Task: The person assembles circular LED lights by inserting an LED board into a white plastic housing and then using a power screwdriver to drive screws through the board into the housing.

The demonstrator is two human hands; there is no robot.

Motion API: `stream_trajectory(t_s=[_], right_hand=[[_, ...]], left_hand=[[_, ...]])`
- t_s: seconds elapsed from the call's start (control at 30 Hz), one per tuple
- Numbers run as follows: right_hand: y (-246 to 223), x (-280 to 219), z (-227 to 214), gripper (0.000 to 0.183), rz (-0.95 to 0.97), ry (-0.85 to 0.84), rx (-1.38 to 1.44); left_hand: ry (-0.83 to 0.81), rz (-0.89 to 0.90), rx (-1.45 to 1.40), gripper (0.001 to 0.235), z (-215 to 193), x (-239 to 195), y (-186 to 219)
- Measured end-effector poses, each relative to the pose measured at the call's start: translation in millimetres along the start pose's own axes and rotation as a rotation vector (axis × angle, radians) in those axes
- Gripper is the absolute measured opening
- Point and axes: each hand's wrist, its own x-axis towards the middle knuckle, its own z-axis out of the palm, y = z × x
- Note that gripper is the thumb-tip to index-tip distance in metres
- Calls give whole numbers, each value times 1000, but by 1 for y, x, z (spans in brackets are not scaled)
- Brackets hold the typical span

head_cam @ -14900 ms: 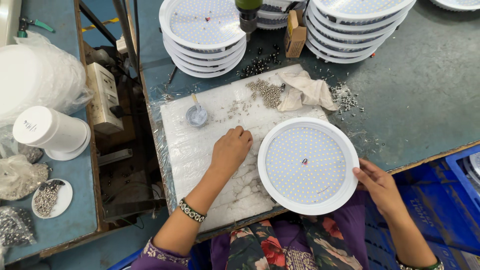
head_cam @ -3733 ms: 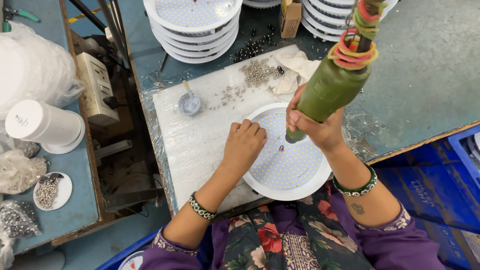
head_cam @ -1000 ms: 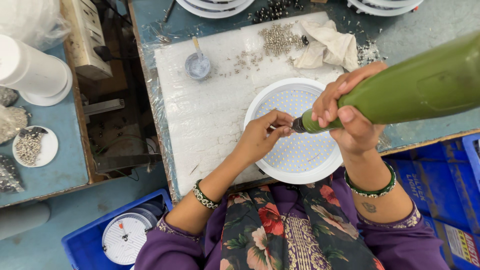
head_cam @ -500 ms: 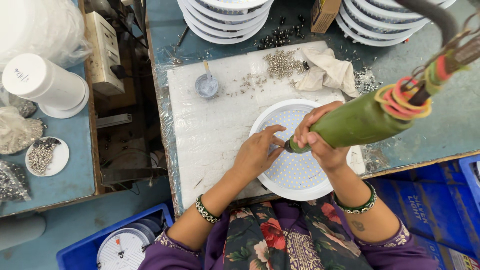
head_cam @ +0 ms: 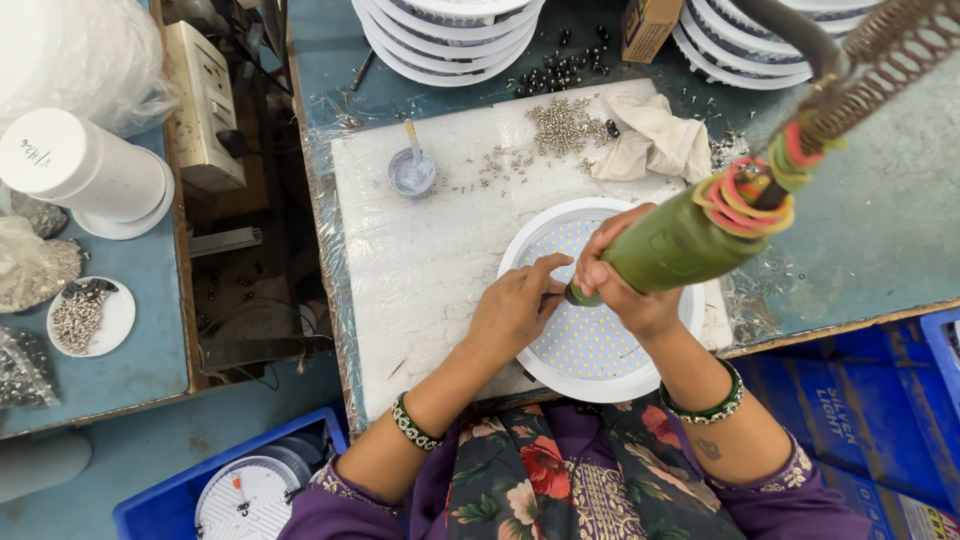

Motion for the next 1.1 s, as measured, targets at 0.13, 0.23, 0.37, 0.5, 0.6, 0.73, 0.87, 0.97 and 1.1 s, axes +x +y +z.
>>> stream_trajectory(t_s=[0.13, 0.23, 0.37, 0.5, 0.6, 0.73, 0.87, 0.97, 1.1], right_hand=[[-1, 4, 3, 22, 20, 15, -45], [0, 5, 4, 22, 7, 14, -45], [2, 4, 4, 22, 28, 23, -59], [4, 1, 5, 23, 58, 11, -71], [2, 3, 3, 27, 41, -12, 5], [-15, 16, -9, 27, -57, 26, -47], [-37, 28, -29, 18, -102, 62, -94], [-45, 29, -35, 17, -55, 100, -50], [-49, 16, -43, 20, -21, 134, -52]], left_hand=[[9, -16, -1, 52, 1, 0, 1], [5, -33, 3, 51, 3, -1, 0], [10, -42, 20, 49, 5, -2, -2], [1, -65, 53, 50, 5, -2, -1], [-6, -76, 30, 47, 2, -1, 3], [43, -152, -83, 34, -16, 7, 5], [56, -13, 175, 23, -25, 19, -3], [-32, 62, 389, 16, -16, 30, -4], [-83, 126, 538, 9, -7, 43, -7]])
